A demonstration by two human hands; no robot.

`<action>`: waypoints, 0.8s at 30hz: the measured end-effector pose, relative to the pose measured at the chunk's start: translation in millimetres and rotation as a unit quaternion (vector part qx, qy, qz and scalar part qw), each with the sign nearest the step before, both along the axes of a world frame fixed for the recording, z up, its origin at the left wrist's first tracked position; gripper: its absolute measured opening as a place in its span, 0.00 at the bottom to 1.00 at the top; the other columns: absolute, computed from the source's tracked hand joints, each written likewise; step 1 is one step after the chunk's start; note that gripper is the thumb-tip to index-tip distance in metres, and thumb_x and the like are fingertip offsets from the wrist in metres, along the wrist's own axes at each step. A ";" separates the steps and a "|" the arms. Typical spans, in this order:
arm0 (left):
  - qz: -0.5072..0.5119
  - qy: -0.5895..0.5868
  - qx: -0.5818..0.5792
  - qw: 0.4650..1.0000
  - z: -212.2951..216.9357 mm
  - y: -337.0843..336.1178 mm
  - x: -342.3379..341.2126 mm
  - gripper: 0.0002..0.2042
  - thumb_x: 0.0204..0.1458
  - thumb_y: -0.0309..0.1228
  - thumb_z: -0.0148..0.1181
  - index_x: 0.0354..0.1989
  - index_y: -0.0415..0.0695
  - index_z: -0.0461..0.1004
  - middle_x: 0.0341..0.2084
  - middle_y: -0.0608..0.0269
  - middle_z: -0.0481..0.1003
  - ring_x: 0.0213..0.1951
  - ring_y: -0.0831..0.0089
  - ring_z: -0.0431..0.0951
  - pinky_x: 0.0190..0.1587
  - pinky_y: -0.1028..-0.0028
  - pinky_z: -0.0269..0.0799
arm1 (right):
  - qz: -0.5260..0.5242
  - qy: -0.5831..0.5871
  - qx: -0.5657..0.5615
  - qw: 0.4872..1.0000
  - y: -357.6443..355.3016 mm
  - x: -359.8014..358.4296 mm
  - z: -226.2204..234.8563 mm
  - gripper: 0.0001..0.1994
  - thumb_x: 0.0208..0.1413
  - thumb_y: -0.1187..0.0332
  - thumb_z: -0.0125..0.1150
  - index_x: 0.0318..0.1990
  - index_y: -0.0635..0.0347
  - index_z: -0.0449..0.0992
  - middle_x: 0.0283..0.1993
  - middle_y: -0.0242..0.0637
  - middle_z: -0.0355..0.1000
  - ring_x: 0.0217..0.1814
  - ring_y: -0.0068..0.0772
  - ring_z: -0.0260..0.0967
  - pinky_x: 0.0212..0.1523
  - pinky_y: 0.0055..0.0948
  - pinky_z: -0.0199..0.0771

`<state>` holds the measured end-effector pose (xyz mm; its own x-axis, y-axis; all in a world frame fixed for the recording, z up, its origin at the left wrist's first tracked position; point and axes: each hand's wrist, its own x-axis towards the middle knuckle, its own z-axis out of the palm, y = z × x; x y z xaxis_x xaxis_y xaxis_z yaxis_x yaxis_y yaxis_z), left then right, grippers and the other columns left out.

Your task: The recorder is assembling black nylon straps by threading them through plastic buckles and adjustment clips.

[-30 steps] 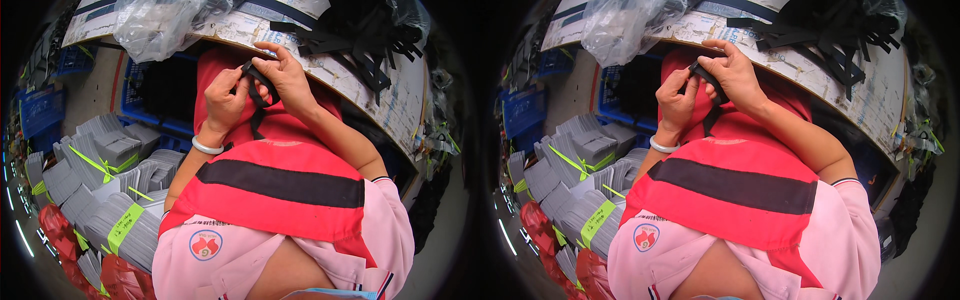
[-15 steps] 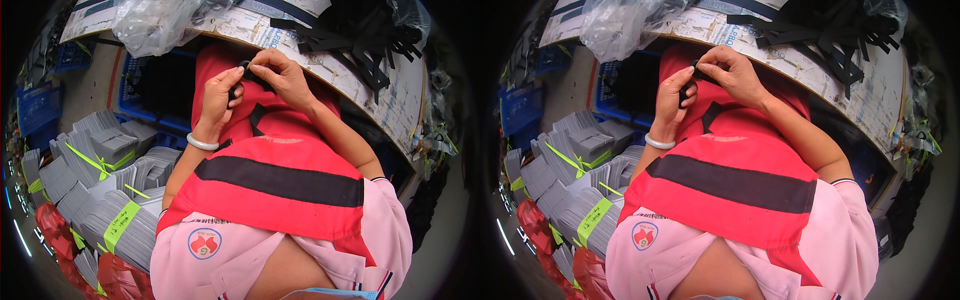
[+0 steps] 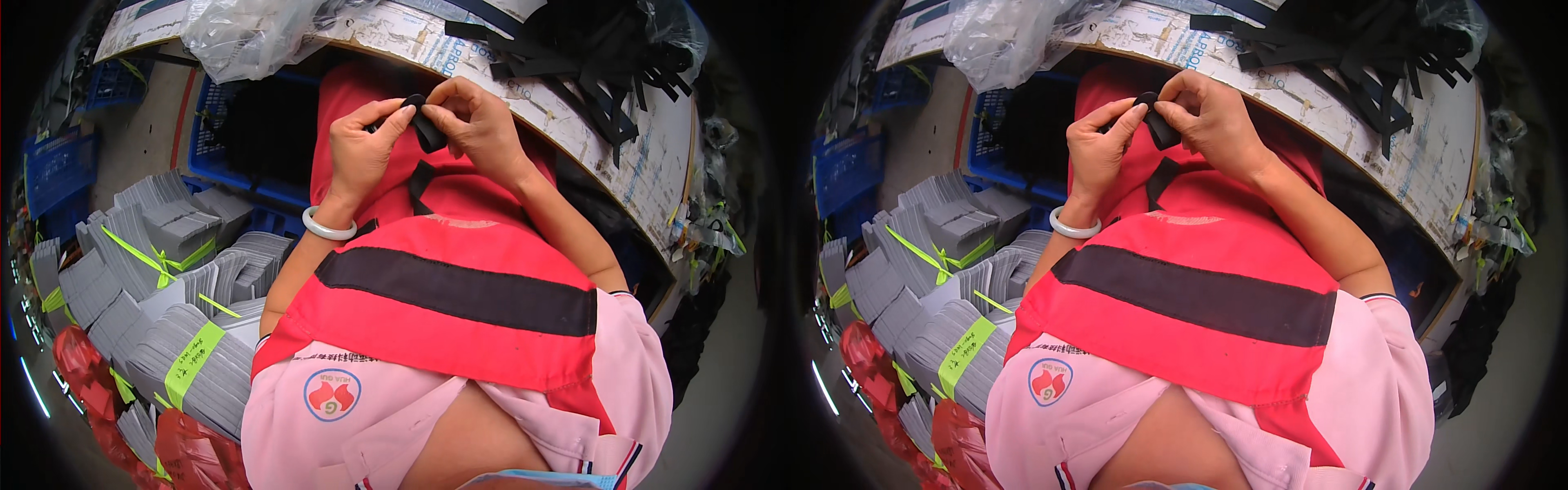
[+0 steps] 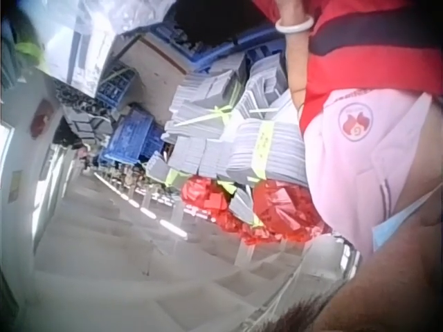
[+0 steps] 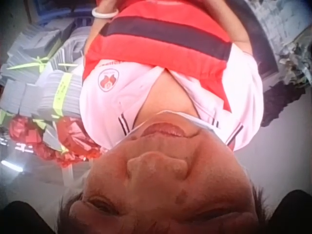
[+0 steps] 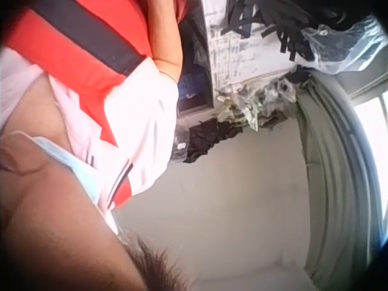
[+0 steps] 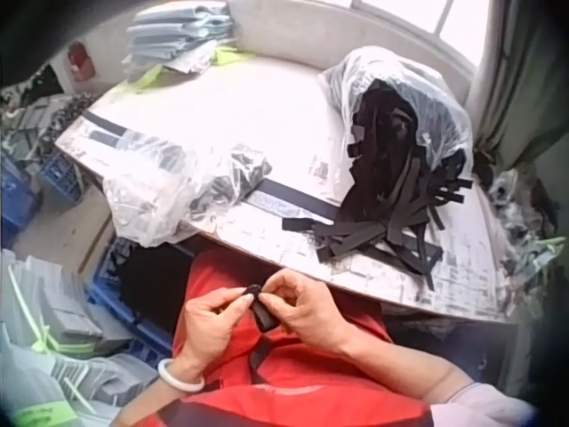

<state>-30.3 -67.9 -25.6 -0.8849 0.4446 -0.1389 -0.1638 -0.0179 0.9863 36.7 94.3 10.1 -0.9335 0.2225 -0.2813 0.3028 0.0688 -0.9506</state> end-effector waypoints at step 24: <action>-0.081 -0.038 0.041 0.995 4.4 -23.2 -1.5 0.05 0.53 0.21 0.62 0.38 0.35 0.80 0.21 0.74 0.70 0.21 0.89 0.64 0.22 0.85 0.54 | 0.099 -0.075 -0.286 0.950 6.9 -7.8 -24.1 0.11 0.61 0.60 0.59 0.38 0.61 0.74 0.22 0.24 0.64 0.19 0.14 0.59 0.20 0.16 0.60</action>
<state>-31.8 -91.1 -21.3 -0.7891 0.5931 -0.1598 -0.2447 -0.0650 0.9674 28.9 101.2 -14.1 -0.8808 -0.1832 -0.4366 0.4731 -0.3757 -0.7969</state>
